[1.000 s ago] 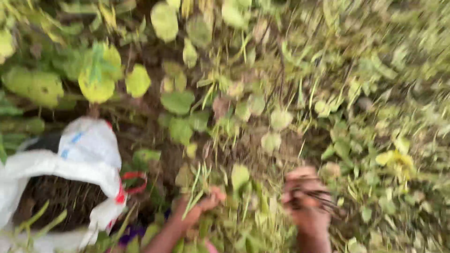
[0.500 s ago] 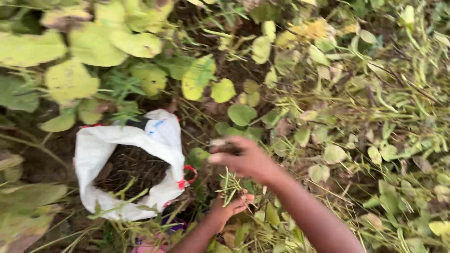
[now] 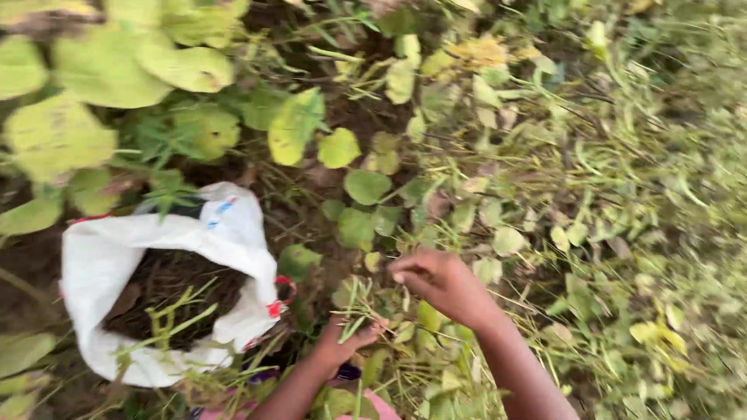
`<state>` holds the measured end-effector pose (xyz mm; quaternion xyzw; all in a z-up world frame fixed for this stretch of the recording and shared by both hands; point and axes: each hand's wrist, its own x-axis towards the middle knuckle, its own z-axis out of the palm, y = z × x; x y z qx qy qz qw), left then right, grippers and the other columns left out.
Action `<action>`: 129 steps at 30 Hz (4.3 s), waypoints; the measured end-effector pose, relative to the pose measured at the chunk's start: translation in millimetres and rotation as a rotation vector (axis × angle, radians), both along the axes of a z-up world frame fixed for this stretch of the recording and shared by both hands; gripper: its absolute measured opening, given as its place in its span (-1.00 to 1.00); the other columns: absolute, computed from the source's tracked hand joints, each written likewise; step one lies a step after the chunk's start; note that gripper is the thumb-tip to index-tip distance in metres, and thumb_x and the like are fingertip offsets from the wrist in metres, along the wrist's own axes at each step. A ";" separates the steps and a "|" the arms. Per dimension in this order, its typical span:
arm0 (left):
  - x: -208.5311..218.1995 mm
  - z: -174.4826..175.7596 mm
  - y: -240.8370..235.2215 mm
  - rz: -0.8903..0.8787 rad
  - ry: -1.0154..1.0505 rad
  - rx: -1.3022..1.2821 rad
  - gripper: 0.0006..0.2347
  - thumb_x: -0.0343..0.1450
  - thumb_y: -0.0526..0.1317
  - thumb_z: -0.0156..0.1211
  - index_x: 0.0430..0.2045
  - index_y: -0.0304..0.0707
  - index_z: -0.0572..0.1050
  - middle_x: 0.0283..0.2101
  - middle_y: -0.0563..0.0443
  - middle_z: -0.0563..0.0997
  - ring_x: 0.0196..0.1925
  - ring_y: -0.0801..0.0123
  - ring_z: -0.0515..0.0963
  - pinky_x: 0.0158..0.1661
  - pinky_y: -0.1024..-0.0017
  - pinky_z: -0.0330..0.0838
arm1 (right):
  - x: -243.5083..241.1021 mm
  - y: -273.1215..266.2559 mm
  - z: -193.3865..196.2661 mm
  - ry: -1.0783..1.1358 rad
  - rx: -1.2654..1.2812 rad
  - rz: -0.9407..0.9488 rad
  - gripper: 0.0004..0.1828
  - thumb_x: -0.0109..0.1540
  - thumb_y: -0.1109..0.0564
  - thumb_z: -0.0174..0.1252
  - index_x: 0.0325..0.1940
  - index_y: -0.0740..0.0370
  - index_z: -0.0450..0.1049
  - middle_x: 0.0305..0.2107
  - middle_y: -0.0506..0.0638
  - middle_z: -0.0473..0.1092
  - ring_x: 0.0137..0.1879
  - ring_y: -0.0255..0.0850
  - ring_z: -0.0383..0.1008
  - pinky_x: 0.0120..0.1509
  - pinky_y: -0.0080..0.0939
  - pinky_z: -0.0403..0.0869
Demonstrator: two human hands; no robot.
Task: Harvesting bean pods by hand and placing them into a collection bag in a field.
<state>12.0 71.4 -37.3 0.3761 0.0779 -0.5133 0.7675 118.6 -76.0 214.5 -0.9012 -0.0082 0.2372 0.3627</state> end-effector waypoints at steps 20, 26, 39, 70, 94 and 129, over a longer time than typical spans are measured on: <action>-8.2 -14.2 -22.9 -0.001 0.042 -0.017 -0.79 0.43 -0.39 0.14 -0.07 -0.32 0.56 0.01 -0.08 0.69 0.03 0.27 0.68 0.02 0.28 0.61 | -125.9 -71.0 -66.5 0.141 0.875 -0.280 -0.64 0.32 0.52 0.03 -0.02 0.24 0.62 -0.05 0.07 0.53 -0.09 -0.15 0.58 0.01 -0.09 0.62; 2.9 19.3 -6.5 -0.137 -0.366 0.117 -0.74 0.42 -0.38 0.23 -0.01 -0.24 0.56 -0.01 0.04 0.68 0.05 0.46 0.63 0.07 0.49 0.47 | -79.7 -61.6 -56.8 0.230 0.663 -0.717 -0.65 0.31 0.25 -0.05 0.17 0.23 0.45 -0.09 0.04 0.58 -0.25 -0.20 0.53 -0.06 -0.15 0.56; 7.2 18.8 -15.2 -0.204 -0.088 -0.003 -0.75 0.40 -0.32 0.27 -0.04 -0.22 0.51 -0.14 0.03 0.68 -0.09 0.39 0.65 -0.04 0.37 0.56 | -192.3 -89.5 -204.1 0.160 0.611 -0.584 -0.87 0.42 0.18 0.09 -0.15 0.28 0.49 -0.27 -0.02 0.43 -0.16 -0.28 0.44 0.01 -0.23 0.49; -13.4 -11.9 -10.8 -0.275 -0.062 -0.041 -0.85 0.46 -0.22 0.29 -0.28 -0.35 0.65 -0.32 0.00 0.63 -0.30 0.42 0.55 -0.25 0.38 0.46 | -175.1 -35.4 -137.5 -0.140 1.229 -1.084 -0.89 0.38 0.20 0.06 -0.09 0.27 0.47 -0.28 -0.06 0.43 -0.22 -0.28 0.41 -0.14 -0.29 0.46; -2.0 -3.1 -3.4 -0.271 0.153 0.013 -0.76 0.47 -0.15 0.11 -0.17 -0.34 0.61 -0.24 -0.07 0.74 -0.19 0.33 0.72 -0.07 0.35 0.59 | -205.9 -54.2 -172.2 -0.051 0.475 -0.576 -0.91 0.30 0.15 0.26 -0.16 0.20 0.58 -0.30 -0.06 0.41 -0.17 -0.25 0.41 -0.07 -0.17 0.47; 4.7 64.7 -13.0 -0.487 -0.394 0.256 -0.69 0.45 0.04 0.18 -0.21 -0.18 0.68 -0.50 -0.13 0.65 -0.52 0.27 0.60 -0.43 0.29 0.47 | -95.2 -88.5 -95.6 0.175 0.686 -0.116 -0.90 0.28 0.13 0.22 -0.22 0.19 0.59 -0.35 -0.03 0.45 -0.22 -0.25 0.48 -0.08 -0.26 0.49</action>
